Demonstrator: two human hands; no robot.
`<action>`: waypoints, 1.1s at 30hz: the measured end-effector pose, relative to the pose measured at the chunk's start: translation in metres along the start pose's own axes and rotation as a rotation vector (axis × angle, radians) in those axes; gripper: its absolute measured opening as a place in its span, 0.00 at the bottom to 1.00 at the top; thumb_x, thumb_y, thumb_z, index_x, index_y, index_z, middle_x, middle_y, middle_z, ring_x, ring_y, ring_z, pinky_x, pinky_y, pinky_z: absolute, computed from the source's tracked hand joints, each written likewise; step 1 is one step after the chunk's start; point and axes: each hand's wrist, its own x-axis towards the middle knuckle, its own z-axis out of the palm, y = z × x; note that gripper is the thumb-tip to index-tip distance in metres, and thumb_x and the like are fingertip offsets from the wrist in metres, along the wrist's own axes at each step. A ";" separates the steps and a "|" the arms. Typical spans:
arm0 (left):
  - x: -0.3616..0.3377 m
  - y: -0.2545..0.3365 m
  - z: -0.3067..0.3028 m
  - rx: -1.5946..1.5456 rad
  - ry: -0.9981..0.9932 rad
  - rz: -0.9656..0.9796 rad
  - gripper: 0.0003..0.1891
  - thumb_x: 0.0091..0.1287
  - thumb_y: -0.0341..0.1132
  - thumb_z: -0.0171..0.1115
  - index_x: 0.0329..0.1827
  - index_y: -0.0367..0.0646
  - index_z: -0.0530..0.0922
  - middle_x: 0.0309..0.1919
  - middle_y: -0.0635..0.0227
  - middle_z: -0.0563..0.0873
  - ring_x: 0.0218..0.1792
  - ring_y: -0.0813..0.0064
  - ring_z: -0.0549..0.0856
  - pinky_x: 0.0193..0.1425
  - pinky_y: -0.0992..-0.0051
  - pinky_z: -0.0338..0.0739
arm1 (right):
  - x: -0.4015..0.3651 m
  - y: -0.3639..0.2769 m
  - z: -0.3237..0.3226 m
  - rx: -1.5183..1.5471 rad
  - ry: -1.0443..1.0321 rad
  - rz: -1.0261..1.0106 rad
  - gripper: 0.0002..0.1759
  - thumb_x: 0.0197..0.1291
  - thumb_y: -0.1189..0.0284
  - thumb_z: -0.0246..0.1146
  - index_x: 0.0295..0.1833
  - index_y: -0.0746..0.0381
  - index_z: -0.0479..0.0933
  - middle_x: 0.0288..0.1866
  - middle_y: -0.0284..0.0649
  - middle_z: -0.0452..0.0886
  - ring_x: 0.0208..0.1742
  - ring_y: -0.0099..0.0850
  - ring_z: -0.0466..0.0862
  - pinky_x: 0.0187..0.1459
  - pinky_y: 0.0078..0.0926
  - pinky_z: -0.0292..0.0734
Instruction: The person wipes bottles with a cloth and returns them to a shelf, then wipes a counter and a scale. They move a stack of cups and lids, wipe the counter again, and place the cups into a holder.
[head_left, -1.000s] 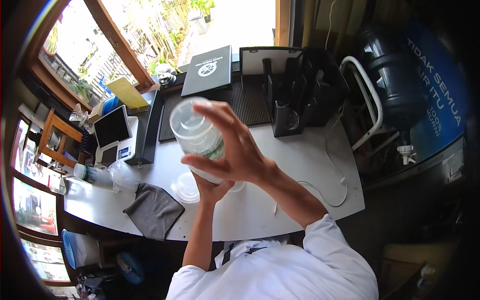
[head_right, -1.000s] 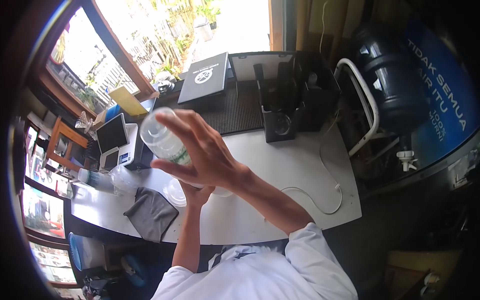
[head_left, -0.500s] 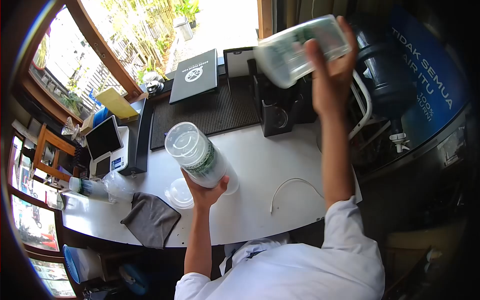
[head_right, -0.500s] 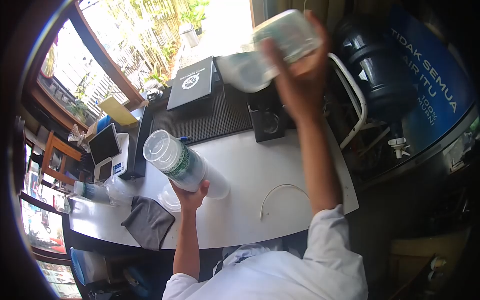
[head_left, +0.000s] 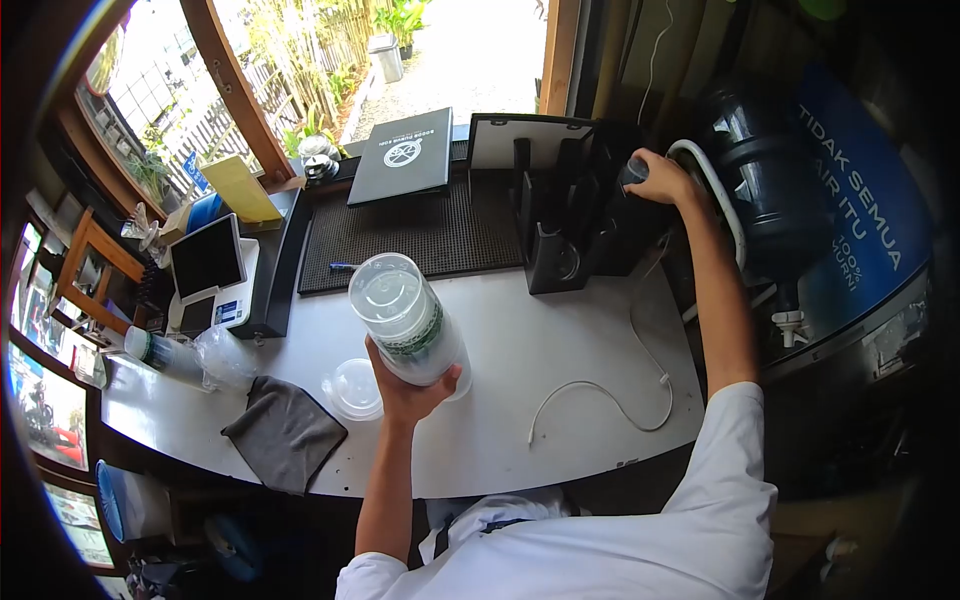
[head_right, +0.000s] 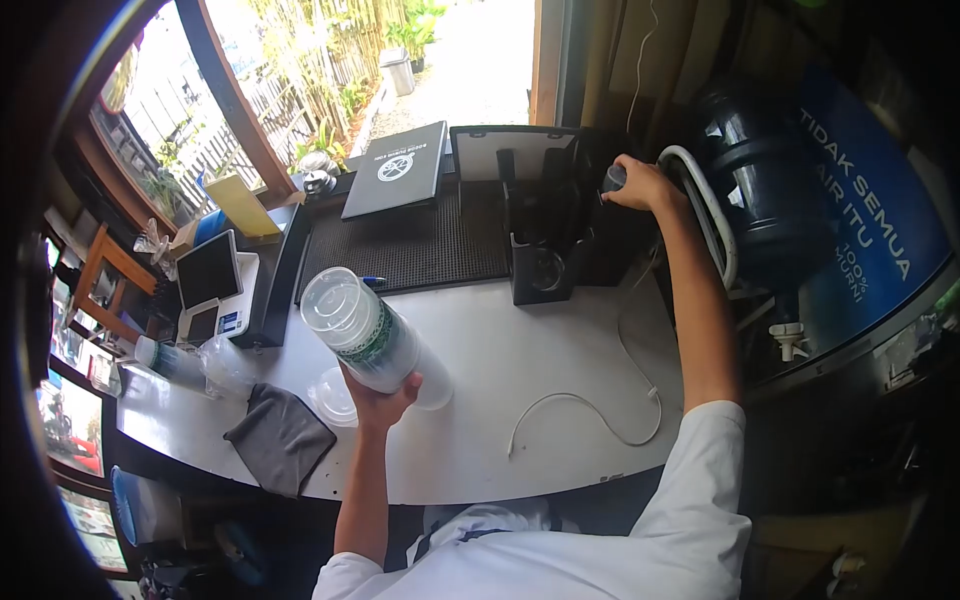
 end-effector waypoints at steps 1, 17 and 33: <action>0.001 0.000 0.000 0.011 0.000 0.011 0.55 0.43 0.40 0.85 0.69 0.37 0.53 0.60 0.55 0.72 0.61 0.63 0.76 0.64 0.63 0.75 | 0.009 -0.003 -0.005 -0.142 -0.120 0.015 0.29 0.53 0.61 0.72 0.60 0.58 0.77 0.55 0.46 0.84 0.57 0.47 0.83 0.57 0.40 0.79; 0.002 -0.002 0.002 -0.019 -0.008 0.010 0.55 0.40 0.37 0.84 0.70 0.39 0.55 0.59 0.57 0.76 0.59 0.64 0.79 0.66 0.63 0.74 | -0.028 -0.095 -0.077 0.155 0.050 -0.367 0.29 0.63 0.49 0.67 0.52 0.67 0.82 0.44 0.49 0.88 0.32 0.36 0.89 0.36 0.28 0.84; 0.000 -0.005 0.007 0.072 0.112 0.040 0.55 0.43 0.52 0.83 0.64 0.40 0.50 0.60 0.53 0.67 0.63 0.60 0.71 0.65 0.60 0.71 | -0.083 -0.125 -0.089 0.748 0.649 -0.611 0.45 0.54 0.64 0.77 0.74 0.55 0.61 0.62 0.49 0.76 0.60 0.42 0.82 0.53 0.41 0.86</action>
